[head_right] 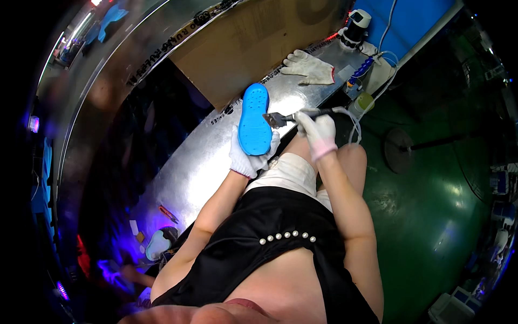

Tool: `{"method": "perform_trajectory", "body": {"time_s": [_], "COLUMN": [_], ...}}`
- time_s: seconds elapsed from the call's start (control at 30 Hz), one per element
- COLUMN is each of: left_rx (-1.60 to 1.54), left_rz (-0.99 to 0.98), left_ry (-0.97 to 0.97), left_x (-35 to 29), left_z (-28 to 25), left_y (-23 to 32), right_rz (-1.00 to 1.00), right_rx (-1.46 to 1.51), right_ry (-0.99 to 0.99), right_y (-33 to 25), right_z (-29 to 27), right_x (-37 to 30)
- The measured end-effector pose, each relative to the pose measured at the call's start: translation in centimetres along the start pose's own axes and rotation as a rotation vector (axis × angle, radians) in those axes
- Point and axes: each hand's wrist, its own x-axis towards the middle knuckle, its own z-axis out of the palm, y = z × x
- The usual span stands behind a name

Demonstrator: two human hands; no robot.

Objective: The person takes blue shoe soles from a conveyor belt and applies glue to the bottom surface using a brush connected to a supply line.

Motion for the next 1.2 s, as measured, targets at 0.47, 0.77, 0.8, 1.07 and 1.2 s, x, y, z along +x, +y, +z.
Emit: {"method": "perform_trajectory", "body": {"time_s": [0.47, 0.77, 0.8, 1.07, 1.2], "left_rx": [0.131, 0.323, 0.28, 0.093, 0.569], "left_rz": [0.252, 0.287, 0.217, 0.056, 0.287], "left_ry": [-0.203, -0.425, -0.462, -0.424, -0.335], "left_x": [-2.0, -3.8, -4.6, -3.4, -3.8], "left_z": [2.8, 3.7, 4.7, 5.0, 5.9], "left_y": [-2.3, -3.5, -3.9, -2.0, -1.6], "right_rz": [-0.819, -0.4, -0.691, -0.683, -0.871], "right_rx": [-0.849, -0.174, -0.423, -0.449, -0.506], "right_ry": [-0.355, -0.256, -0.179, -0.412, -0.25], "right_y": [-6.9, -7.2, -7.3, -8.9, -6.9], "right_z": [3.9, 4.7, 4.1, 4.3, 4.2], "right_x": [-5.8, -7.1, -5.8, -9.5, -9.3]}}
